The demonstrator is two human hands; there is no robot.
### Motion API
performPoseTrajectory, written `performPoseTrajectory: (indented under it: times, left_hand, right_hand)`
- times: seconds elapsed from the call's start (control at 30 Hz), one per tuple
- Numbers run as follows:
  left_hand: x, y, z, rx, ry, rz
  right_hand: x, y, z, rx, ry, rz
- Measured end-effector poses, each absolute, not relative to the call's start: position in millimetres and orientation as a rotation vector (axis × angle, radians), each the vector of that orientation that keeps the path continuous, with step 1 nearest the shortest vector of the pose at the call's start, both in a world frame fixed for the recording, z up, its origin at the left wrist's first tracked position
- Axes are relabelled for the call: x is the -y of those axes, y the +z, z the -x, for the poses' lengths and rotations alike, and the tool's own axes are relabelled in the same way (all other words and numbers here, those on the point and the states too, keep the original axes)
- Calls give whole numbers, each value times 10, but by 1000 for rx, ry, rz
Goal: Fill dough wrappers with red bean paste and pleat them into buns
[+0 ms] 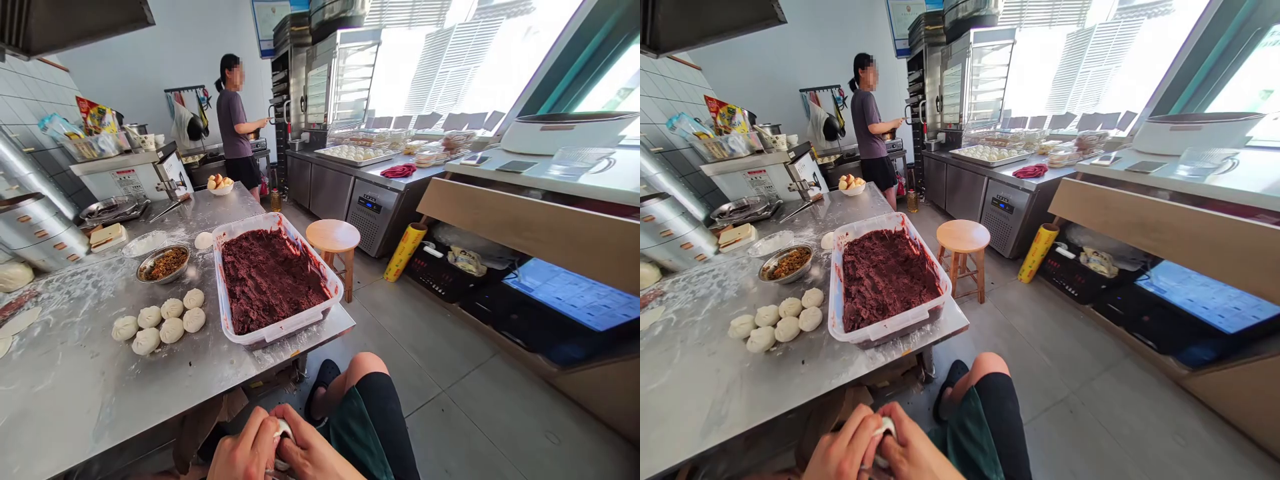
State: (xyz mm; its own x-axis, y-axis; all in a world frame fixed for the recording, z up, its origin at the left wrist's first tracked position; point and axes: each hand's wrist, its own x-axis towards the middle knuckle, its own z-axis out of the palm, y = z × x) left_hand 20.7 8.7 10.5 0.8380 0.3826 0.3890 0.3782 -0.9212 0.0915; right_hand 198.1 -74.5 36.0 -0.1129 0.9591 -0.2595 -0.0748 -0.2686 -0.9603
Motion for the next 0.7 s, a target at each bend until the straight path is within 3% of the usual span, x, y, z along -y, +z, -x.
performPoseTrajectory:
  times: [0.4,0.7]
  left_hand:
    - [-100,139,-211,-596,602,-3027]
    - [-64,53,-237,-660,789,-2849]
  right_hand:
    - [732,438,-2035,1113,1457,1241]
    - [591,-56,-1629,327,1564,1121]
